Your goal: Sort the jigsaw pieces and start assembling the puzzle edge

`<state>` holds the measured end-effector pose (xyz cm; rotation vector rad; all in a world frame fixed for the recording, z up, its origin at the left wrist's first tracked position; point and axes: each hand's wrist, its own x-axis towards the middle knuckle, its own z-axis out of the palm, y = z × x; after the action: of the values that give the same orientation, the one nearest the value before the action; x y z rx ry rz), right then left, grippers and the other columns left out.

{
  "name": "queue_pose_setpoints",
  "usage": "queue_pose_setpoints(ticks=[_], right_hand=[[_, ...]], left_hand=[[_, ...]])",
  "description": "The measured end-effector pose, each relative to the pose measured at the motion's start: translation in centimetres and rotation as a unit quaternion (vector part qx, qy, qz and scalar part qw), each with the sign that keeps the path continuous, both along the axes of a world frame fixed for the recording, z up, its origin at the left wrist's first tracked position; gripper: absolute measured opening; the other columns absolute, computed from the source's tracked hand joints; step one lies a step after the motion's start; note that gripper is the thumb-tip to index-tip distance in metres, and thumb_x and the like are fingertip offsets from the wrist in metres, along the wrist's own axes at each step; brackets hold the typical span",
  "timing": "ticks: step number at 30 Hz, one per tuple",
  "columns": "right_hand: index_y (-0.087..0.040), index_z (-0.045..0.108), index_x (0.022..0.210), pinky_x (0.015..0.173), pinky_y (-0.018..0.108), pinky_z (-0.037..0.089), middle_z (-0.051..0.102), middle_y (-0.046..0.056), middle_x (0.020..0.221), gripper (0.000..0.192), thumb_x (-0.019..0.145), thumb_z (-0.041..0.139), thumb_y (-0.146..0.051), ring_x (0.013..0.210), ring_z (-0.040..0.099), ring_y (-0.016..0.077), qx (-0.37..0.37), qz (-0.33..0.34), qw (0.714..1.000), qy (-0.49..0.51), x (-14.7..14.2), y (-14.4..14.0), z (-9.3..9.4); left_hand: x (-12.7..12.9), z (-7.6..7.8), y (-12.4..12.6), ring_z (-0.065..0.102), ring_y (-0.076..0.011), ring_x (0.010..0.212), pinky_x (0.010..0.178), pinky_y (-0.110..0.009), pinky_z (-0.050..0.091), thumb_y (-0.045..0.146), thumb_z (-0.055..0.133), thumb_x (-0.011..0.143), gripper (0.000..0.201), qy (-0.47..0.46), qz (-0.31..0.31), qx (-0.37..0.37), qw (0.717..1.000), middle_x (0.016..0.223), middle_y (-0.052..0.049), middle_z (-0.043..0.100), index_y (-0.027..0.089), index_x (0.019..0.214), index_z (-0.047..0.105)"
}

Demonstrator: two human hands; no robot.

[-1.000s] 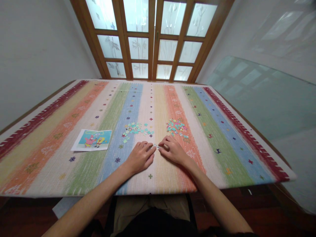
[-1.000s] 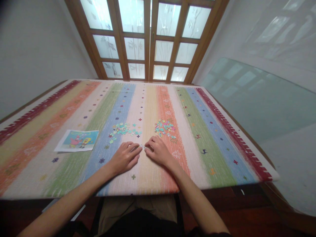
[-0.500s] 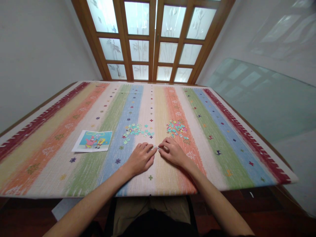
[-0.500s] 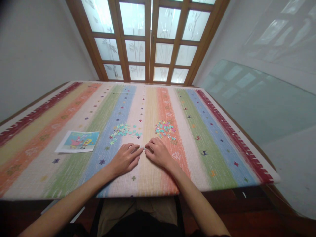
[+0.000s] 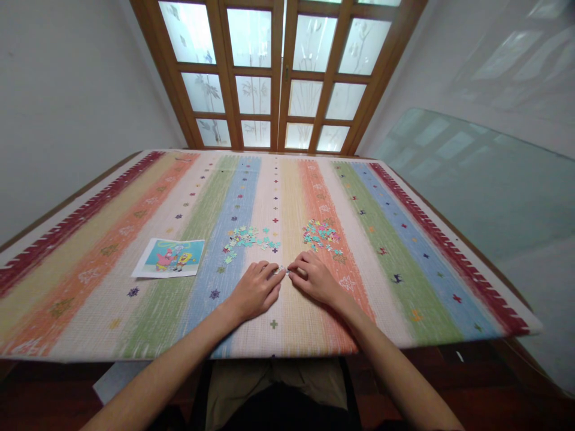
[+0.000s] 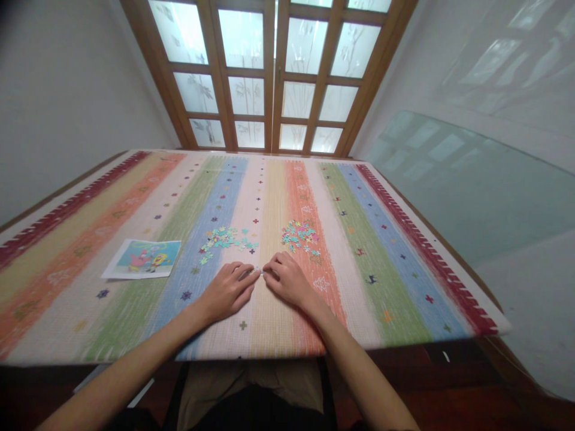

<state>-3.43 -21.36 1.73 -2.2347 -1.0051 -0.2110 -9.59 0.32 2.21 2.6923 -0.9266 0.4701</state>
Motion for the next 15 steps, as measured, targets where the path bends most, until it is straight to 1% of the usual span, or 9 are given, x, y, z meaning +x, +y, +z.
queue_pose_setpoints(ticks=[5, 9, 12, 15], right_hand=[[-0.02, 0.07, 0.092, 0.082, 0.037, 0.048, 0.062, 0.006, 0.091, 0.007, 0.091, 0.064, -0.017, 0.09, 0.058, 0.022, -0.001, -0.001, 1.0, 0.01, 0.0, 0.0, 0.0], [-0.019, 0.07, 0.093, 0.083, 0.037, 0.048, 0.063, 0.007, 0.091, 0.007, 0.09, 0.064, -0.016, 0.09, 0.058, 0.0221, 0.001, 0.001, 1.0, 0.014, 0.1, -0.1, 0.0], [-0.02, 0.07, 0.093, 0.083, 0.038, 0.048, 0.063, 0.007, 0.092, 0.008, 0.09, 0.064, -0.017, 0.09, 0.059, 0.0221, 0.002, 0.003, 1.0, 0.019, 0.1, -0.1, -0.1], [-0.02, 0.07, 0.093, 0.082, 0.037, 0.048, 0.064, 0.006, 0.092, 0.009, 0.09, 0.063, -0.017, 0.09, 0.059, 0.0216, 0.006, 0.003, 1.0, 0.029, 0.1, -0.1, -0.1]], left_hand=[[-0.1, 0.3, 0.0, 0.053, -0.0297, 0.109, 0.091, -0.046, 0.048, 0.021, 0.047, 0.098, 0.038, 0.007, 0.0, -0.011, 1.0, 0.12, -0.013, 0.062, 0.02, 0.135, 0.056], [-0.2, 0.4, 0.8, 0.054, -0.0302, 0.111, 0.094, -0.047, 0.048, 0.022, 0.051, 0.097, 0.04, 0.006, 0.004, -0.032, 0.999, 0.126, -0.015, 0.062, 0.017, 0.136, 0.054], [-0.2, 0.3, 2.2, 0.056, -0.0297, 0.112, 0.096, -0.047, 0.048, 0.023, 0.051, 0.097, 0.039, -0.006, 0.044, -0.06, 0.997, 0.125, -0.014, 0.063, 0.016, 0.135, 0.055], [-0.2, 0.1, 4.3, 0.058, -0.0292, 0.109, 0.095, -0.047, 0.049, 0.026, 0.051, 0.097, 0.036, -0.022, 0.113, -0.084, 0.99, 0.119, -0.013, 0.064, 0.017, 0.131, 0.057]])
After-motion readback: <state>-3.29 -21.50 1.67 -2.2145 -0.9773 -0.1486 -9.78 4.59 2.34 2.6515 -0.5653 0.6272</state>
